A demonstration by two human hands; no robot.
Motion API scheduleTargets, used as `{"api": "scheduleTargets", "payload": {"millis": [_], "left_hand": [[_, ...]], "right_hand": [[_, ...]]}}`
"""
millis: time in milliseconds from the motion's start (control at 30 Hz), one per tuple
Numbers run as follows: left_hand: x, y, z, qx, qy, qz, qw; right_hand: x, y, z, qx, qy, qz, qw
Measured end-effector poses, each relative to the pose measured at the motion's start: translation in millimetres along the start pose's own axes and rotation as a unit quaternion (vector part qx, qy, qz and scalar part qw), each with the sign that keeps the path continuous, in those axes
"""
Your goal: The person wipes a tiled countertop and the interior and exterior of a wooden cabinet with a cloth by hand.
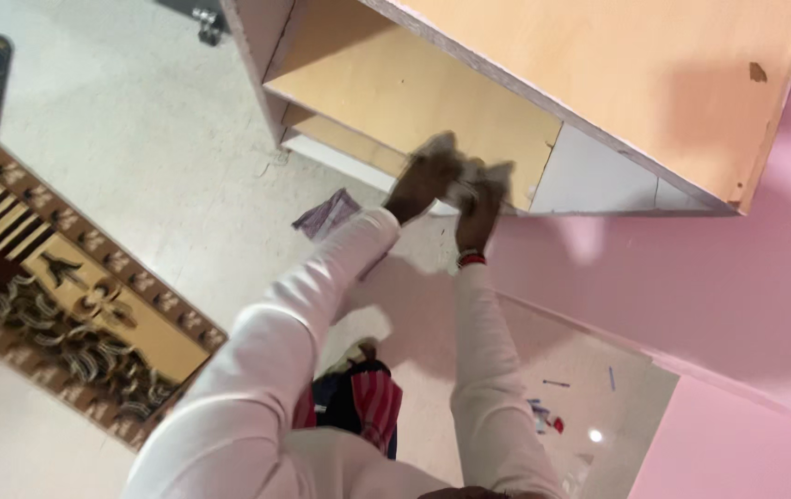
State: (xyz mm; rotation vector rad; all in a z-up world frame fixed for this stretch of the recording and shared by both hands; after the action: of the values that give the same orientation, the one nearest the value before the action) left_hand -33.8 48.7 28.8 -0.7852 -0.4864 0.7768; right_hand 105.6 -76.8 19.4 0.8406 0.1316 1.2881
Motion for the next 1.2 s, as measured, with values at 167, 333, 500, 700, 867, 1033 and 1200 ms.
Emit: {"api": "scheduleTargets", "payload": {"millis": [167, 333, 500, 700, 867, 1033, 1200], "left_hand": [[-76, -18, 164, 0.024, 0.002, 0.063, 0.998], [-100, -133, 355, 0.016, 0.037, 0.009, 0.999], [-84, -233, 477, 0.087, -0.109, -0.147, 0.979], [-20, -232, 504, 0.192, -0.223, -0.158, 0.943], [-8, -175, 469, 0.168, -0.191, -0.133, 0.958], [58, -141, 447, 0.165, -0.179, -0.022, 0.97], [50, -140, 432, 0.206, -0.165, -0.015, 0.964]], "right_hand": [[5, 119, -46, 0.437, 0.058, -0.199, 0.875], [67, 282, 56, 0.33, 0.11, -0.13, 0.929], [147, 420, 189, 0.275, -0.024, 0.106, 0.955], [245, 458, 192, 0.094, -0.087, 0.275, 0.953], [257, 410, 142, 0.057, 0.029, 0.254, 0.965], [301, 405, 77, -0.075, 0.099, 0.28, 0.952], [285, 394, 79, -0.111, 0.059, 0.241, 0.962]]}}
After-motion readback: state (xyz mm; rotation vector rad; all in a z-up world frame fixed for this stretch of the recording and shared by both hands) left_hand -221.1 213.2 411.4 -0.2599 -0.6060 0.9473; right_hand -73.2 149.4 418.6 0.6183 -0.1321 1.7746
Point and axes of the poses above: each hand's wrist, its own x-axis towards the middle knuckle, its own z-axis out of the back of the hand, y = z × x, the point moved 3 cm from there along x, towards the middle knuckle, and after that the axes turned 11 degrees about z, right-handed, at the moved point
